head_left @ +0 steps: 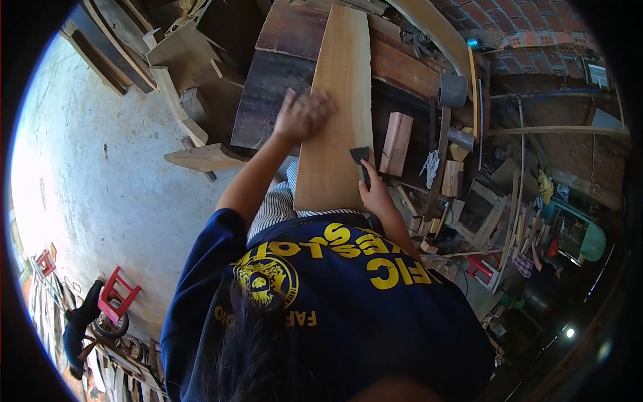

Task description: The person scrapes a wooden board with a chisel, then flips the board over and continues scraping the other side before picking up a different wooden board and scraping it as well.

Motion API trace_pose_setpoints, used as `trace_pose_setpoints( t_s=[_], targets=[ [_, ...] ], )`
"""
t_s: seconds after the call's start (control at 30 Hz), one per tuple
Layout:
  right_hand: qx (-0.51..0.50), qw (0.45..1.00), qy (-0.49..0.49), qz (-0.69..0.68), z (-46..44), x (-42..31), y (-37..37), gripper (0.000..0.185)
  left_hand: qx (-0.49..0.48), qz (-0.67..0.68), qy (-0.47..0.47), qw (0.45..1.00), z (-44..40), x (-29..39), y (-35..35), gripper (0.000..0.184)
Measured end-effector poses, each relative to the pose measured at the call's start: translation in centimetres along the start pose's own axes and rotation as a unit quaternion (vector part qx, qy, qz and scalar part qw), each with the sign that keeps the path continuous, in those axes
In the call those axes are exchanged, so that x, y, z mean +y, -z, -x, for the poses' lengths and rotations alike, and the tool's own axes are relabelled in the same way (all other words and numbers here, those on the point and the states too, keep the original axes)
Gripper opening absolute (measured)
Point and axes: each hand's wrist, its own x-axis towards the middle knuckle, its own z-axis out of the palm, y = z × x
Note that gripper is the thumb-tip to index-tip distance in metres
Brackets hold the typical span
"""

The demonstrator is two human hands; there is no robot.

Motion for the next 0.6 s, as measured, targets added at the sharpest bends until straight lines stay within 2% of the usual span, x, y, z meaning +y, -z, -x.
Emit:
trace_pose_setpoints(
  t_s=[0.03,0.1,0.13,0.2,0.3,0.4,0.5,0.6],
  targets=[
    [0.005,0.999,0.023,0.025,0.3,0.2,-0.2,0.054,-0.012,0.074,0.119,0.990,-1.4,-1.3,1.7,0.042],
    [0.010,0.998,0.041,0.051,1.0,1.0,-0.5,0.053,0.028,0.069,0.322,0.944,-2.0,-2.5,-0.5,0.052],
    [0.017,0.997,0.057,0.058,1.1,1.7,-0.8,0.052,0.002,0.084,0.361,0.929,-1.5,-2.9,-1.3,0.057],
    [0.021,0.995,0.074,0.062,1.2,2.1,-1.0,0.052,0.001,0.111,0.326,0.939,0.8,-3.2,-1.6,0.058],
    [0.005,0.997,0.038,0.067,1.6,1.7,-1.2,0.051,0.025,0.184,0.243,0.952,6.0,-0.8,-1.4,0.056],
    [-0.001,0.998,0.013,0.067,1.5,1.3,-1.5,0.049,-0.082,0.245,0.112,0.960,10.9,3.3,0.2,0.057],
    [0.022,0.996,0.023,0.086,1.3,1.6,-1.9,0.048,-0.080,0.291,0.133,0.944,14.9,5.6,1.0,0.057],
    [0.018,0.994,0.011,0.109,1.3,1.3,-1.8,0.047,-0.120,0.321,0.112,0.933,18.0,5.9,2.1,0.054]
  ],
)
